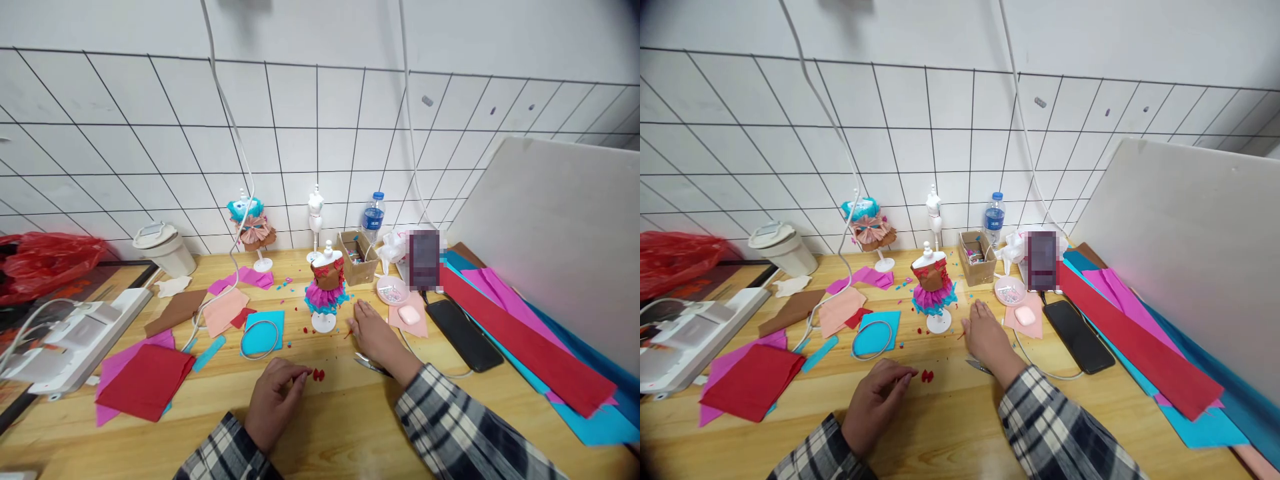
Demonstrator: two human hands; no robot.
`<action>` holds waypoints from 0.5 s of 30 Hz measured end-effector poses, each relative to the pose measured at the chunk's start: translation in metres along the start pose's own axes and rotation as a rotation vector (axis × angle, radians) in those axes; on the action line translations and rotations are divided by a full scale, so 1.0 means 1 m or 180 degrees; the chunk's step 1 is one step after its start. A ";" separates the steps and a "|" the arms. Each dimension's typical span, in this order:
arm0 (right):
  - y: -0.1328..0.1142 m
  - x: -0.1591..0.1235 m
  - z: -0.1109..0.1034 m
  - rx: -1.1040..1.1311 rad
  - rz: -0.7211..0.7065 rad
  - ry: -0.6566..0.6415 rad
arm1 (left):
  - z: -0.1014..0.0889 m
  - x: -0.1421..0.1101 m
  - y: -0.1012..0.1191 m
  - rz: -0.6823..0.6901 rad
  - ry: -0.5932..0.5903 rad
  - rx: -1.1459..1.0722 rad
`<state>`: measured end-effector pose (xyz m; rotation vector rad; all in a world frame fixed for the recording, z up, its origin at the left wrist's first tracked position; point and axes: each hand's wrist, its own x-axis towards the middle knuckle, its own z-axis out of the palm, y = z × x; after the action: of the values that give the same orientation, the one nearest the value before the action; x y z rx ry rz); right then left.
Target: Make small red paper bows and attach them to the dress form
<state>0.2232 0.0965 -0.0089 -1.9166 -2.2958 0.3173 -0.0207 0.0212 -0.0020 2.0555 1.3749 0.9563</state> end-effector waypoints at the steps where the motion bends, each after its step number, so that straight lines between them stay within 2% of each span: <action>1: -0.003 -0.008 -0.004 -0.0043 -0.0131 -0.0106 | 0.000 0.000 0.000 -0.0015 -0.0008 -0.0023; 4: -0.012 -0.013 -0.020 -0.0128 -0.0067 -0.0163 | 0.001 0.001 -0.001 -0.0149 -0.0036 -0.0162; 5: -0.013 -0.007 -0.026 -0.0175 -0.0040 -0.0107 | 0.002 0.001 -0.001 -0.0273 0.0006 -0.0254; 8: -0.012 0.023 -0.034 -0.0156 -0.0377 0.0063 | 0.004 0.006 -0.002 -0.0913 0.0340 -0.0736; 10: -0.006 0.040 -0.031 -0.0113 -0.0445 0.0061 | 0.004 0.010 -0.003 -0.1275 0.0511 -0.1132; 12: 0.001 0.044 -0.023 -0.0076 -0.0468 0.0014 | 0.006 0.016 -0.003 -0.1380 0.0564 -0.1439; 15: 0.008 0.021 -0.012 0.0025 -0.0539 -0.0049 | 0.012 0.030 -0.002 -0.1246 0.0647 -0.1634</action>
<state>0.2302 0.1197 -0.0001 -1.7070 -2.4423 0.3218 -0.0052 0.0496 -0.0028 1.2865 1.3816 1.2076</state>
